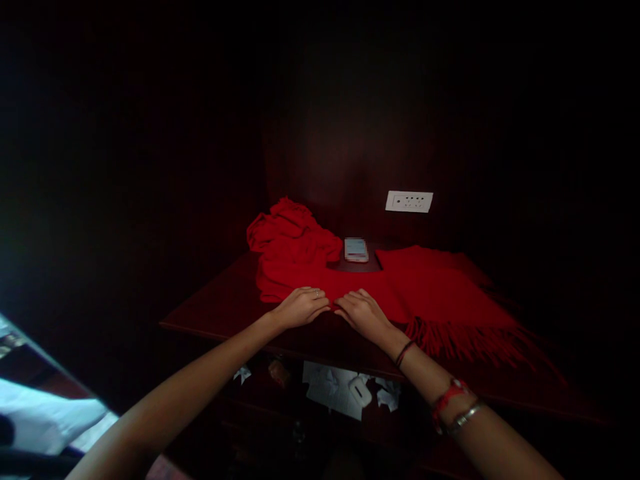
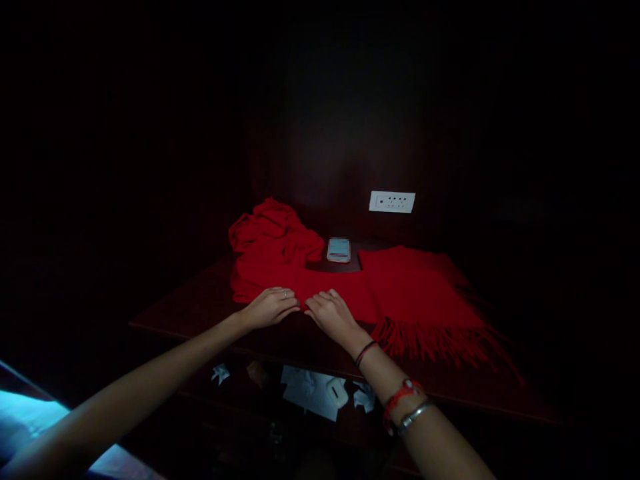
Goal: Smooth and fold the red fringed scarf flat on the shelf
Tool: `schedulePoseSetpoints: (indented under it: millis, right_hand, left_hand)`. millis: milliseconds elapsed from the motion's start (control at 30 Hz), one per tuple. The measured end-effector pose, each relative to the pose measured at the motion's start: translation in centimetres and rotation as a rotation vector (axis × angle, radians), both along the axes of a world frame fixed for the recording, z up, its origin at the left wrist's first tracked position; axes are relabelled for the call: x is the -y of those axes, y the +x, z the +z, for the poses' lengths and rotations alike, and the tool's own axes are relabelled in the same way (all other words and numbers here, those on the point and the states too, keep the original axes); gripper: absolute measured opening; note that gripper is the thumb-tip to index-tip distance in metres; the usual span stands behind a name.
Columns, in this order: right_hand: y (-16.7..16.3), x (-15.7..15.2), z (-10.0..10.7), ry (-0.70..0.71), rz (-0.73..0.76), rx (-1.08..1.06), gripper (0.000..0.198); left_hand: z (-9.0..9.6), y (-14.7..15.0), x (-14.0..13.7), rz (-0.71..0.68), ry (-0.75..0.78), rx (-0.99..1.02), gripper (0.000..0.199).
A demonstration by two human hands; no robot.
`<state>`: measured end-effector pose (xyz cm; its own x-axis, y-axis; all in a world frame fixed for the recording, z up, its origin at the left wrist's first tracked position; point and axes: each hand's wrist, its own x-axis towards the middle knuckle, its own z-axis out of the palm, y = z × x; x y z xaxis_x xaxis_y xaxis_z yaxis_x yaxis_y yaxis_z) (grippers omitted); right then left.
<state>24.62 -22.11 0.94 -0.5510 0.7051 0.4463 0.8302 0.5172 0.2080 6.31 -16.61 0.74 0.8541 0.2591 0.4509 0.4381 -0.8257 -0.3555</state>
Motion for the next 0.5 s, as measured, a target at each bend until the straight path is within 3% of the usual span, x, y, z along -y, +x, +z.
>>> schedulePoseSetpoints:
  millis: [367,500]
  right_hand:
    - [0.0,0.1,0.1,0.011,0.011,0.023,0.016]
    - [1.0,0.4,0.6,-0.002,-0.048,-0.023,0.018]
  left_hand:
    - [0.3,0.1,0.3,-0.013,0.001,-0.019,0.023]
    - [0.3,-0.2,0.3,0.035,-0.049,0.026,0.023]
